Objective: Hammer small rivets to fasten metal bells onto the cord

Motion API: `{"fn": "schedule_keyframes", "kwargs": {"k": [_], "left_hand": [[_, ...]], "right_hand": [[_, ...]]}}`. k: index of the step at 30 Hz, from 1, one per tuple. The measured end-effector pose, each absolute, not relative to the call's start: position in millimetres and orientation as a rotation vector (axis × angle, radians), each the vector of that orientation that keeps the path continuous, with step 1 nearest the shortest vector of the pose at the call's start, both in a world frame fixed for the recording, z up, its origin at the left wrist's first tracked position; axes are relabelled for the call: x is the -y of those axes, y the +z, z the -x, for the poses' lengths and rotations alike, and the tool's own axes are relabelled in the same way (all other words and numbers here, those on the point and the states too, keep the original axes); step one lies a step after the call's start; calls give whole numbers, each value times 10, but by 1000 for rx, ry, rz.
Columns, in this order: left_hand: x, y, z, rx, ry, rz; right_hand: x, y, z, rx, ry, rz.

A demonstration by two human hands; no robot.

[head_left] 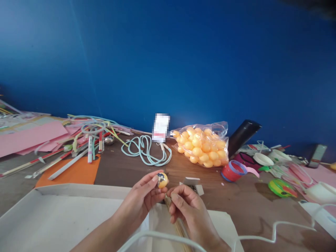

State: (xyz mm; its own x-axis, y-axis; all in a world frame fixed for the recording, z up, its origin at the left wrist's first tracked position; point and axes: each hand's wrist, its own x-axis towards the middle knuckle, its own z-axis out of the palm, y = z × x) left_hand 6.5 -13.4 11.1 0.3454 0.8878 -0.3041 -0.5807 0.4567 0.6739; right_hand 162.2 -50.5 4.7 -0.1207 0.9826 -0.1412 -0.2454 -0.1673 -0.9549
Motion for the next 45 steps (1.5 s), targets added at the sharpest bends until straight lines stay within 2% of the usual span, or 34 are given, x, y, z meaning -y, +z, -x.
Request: {"fn": "schedule_keyframes", "kwargs": {"k": [15,24,45], "left_hand": [[183,105,-103,-787,906,-650],[190,133,-106,-809,872,-700],[220,119,-132,-854,880,-892]], "right_hand": [[533,48,-1625,966,1429,1035],[540,98,-1635,926,1527,991],[547,107,-1637,843,1533,1064]]}}
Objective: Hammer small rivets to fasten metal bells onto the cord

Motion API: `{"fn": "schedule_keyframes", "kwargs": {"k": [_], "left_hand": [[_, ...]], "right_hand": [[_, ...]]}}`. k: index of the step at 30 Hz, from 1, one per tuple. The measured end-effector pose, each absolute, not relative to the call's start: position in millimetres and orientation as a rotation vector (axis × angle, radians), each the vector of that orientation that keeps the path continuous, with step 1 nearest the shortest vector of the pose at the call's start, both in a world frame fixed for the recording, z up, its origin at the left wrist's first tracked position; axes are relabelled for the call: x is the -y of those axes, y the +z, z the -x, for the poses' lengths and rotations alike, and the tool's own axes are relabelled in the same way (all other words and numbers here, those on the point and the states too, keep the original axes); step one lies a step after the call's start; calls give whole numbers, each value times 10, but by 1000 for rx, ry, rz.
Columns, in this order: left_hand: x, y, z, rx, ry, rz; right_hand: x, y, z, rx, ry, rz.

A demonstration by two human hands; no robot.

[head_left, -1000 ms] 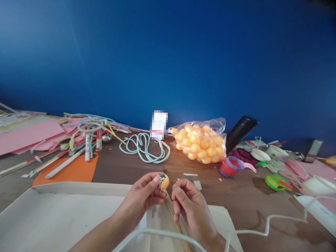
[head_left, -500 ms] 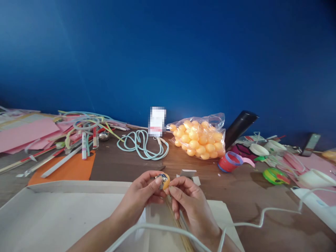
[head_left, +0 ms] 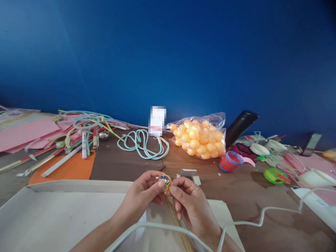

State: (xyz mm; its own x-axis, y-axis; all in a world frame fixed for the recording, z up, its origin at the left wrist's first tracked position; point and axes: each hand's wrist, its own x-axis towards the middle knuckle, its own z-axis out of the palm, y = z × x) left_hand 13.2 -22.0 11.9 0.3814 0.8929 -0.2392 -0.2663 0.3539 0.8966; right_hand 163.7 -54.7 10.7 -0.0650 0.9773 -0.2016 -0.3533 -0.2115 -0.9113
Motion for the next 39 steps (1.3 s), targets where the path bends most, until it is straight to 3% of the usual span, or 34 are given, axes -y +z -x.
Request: {"fn": "schedule_keyframes", "kwargs": {"k": [39], "left_hand": [[241,130,-173,-860,953,-877]], "right_hand": [[547,140,-1653,787,1627,1024]]}}
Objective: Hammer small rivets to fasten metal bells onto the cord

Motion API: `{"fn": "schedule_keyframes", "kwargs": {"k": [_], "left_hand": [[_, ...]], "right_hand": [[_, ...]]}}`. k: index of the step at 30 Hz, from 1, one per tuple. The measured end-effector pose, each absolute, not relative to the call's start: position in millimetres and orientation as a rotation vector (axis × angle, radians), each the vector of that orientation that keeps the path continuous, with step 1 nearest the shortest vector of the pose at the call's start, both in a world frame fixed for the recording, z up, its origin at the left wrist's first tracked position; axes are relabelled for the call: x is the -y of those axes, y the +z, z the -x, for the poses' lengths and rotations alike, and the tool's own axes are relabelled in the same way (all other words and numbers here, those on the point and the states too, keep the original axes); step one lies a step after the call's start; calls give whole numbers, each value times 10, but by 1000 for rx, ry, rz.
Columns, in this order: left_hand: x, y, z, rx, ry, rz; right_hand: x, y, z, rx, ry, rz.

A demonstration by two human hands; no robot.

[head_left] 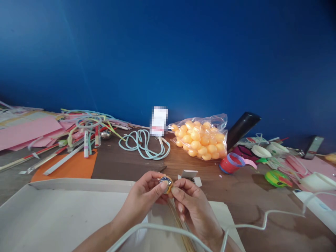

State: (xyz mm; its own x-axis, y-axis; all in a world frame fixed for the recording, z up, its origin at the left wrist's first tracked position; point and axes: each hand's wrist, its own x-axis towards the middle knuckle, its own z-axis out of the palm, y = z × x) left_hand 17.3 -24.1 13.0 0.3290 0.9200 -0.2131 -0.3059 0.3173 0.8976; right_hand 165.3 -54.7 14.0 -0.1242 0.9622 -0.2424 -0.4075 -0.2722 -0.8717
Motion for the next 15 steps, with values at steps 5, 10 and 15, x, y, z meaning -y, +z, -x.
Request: {"fn": "schedule_keyframes", "kwargs": {"k": [5,10,15], "left_hand": [[239,146,-178,-869,955,-872],[245,162,-180,-881,955,-875],[244,135,-179,-887,948,-895]], "right_hand": [[550,119,-1663,790,1632,1028],[556,113,-1665,792,1626,1044],[550,114,-1674,786,1633,1041]]}}
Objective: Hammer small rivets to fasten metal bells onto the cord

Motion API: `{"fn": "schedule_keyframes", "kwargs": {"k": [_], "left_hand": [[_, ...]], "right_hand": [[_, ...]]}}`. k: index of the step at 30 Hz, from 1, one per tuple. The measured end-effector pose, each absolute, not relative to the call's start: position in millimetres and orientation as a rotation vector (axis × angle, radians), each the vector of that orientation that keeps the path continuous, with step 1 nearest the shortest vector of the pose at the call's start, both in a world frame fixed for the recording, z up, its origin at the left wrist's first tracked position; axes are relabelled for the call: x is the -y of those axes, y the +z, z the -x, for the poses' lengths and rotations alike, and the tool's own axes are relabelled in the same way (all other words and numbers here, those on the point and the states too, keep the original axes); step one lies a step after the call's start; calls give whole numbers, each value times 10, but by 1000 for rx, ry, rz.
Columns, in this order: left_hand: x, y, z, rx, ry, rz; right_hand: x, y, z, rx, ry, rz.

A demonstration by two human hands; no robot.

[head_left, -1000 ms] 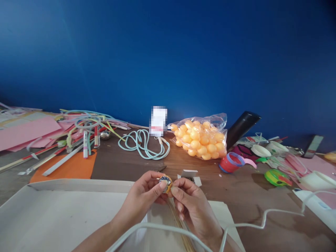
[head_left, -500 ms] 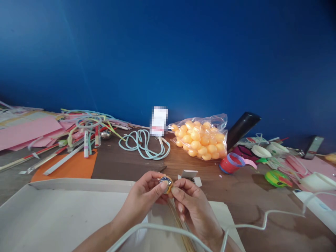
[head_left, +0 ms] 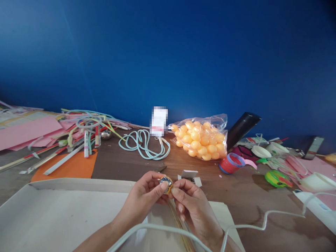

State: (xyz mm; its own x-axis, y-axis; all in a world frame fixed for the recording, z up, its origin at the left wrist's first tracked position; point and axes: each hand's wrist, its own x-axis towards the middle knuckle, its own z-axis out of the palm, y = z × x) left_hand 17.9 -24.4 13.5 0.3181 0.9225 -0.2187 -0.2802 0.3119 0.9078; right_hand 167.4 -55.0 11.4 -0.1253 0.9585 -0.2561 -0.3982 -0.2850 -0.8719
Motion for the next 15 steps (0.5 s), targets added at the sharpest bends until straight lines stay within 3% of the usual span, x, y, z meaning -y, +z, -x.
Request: {"fn": "schedule_keyframes", "kwargs": {"k": [15], "left_hand": [[263,3,-257,-886,1054,-887]], "right_hand": [[465,-2,-1694,868,1668,1115]]}}
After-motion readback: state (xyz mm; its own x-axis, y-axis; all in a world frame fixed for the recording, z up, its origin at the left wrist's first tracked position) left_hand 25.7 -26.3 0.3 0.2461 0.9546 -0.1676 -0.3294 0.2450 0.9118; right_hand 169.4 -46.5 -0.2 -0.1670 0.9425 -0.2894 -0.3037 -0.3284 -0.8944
